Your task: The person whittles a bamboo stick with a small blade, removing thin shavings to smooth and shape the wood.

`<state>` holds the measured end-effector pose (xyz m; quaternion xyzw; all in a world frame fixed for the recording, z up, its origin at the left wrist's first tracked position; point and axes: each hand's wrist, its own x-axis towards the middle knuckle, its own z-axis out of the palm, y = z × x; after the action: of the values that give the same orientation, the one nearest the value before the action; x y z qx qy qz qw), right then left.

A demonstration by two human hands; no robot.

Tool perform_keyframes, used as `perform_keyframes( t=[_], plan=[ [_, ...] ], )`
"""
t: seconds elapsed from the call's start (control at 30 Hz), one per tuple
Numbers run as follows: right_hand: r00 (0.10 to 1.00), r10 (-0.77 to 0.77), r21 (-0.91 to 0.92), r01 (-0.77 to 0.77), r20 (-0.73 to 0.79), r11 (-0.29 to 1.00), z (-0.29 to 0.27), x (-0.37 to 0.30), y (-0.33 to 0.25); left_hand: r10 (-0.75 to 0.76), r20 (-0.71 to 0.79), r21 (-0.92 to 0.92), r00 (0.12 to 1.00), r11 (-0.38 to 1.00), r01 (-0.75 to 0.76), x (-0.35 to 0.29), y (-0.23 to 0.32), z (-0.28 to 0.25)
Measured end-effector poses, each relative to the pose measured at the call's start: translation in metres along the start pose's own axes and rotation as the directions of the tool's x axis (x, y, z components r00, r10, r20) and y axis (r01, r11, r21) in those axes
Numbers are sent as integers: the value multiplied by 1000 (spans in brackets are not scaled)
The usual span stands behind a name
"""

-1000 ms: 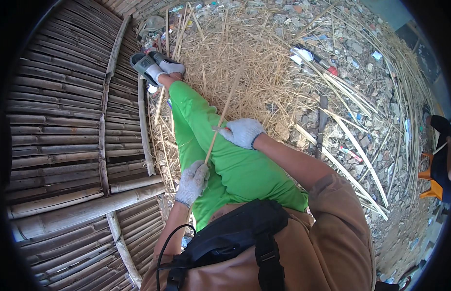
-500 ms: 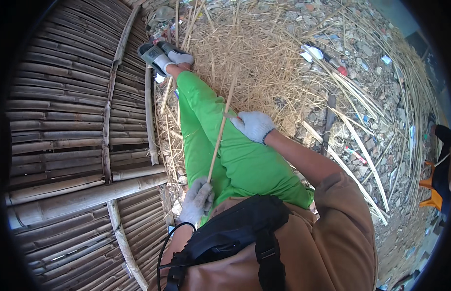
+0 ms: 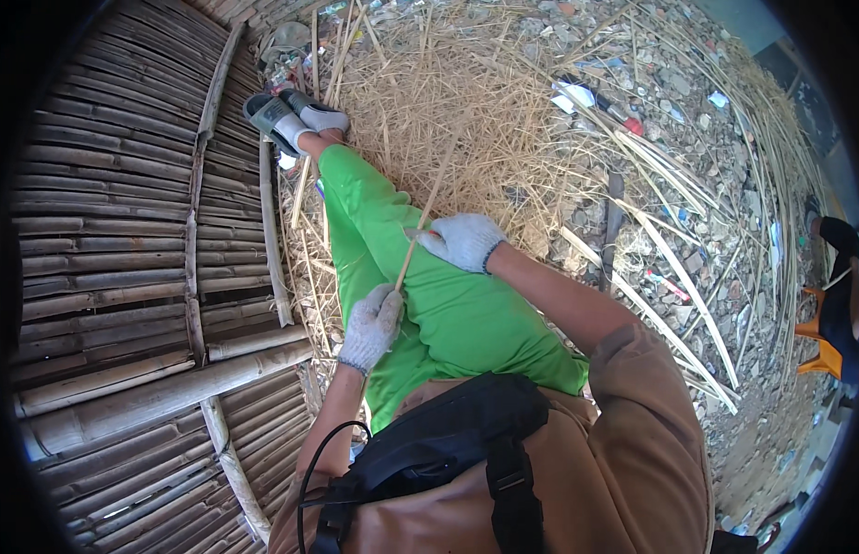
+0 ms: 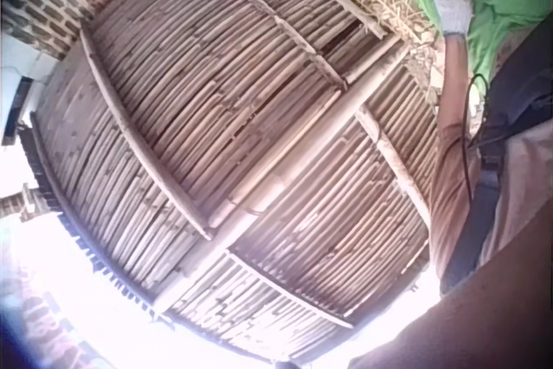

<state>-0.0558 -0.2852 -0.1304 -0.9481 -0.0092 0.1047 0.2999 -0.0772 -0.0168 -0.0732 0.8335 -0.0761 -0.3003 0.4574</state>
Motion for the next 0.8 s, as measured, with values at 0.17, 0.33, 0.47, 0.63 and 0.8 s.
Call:
perform_keyframes(
  t=[0.17,0.33,0.47,0.63,0.8],
  plan=[
    [1000,-11,25,11,-6,1000,3,3,2,-8,-22,-31,1000,1000,8,-19,-12,-2],
    [998,-31,29,30,48,999,-6,2,-6,-5,-23,-40,1000,999,4,-20,-13,-1],
    [995,14,-3,-14,95,1000,-11,5,-6,-51,-16,4,999,999,51,-14,4,0],
    [998,59,36,-59,12,998,3,6,4,-56,-16,-28,998,998,56,-35,-3,-5],
    [999,13,33,-15,37,999,4,2,1,-208,7,-241,978,949,203,-76,-3,-12]
  ],
)
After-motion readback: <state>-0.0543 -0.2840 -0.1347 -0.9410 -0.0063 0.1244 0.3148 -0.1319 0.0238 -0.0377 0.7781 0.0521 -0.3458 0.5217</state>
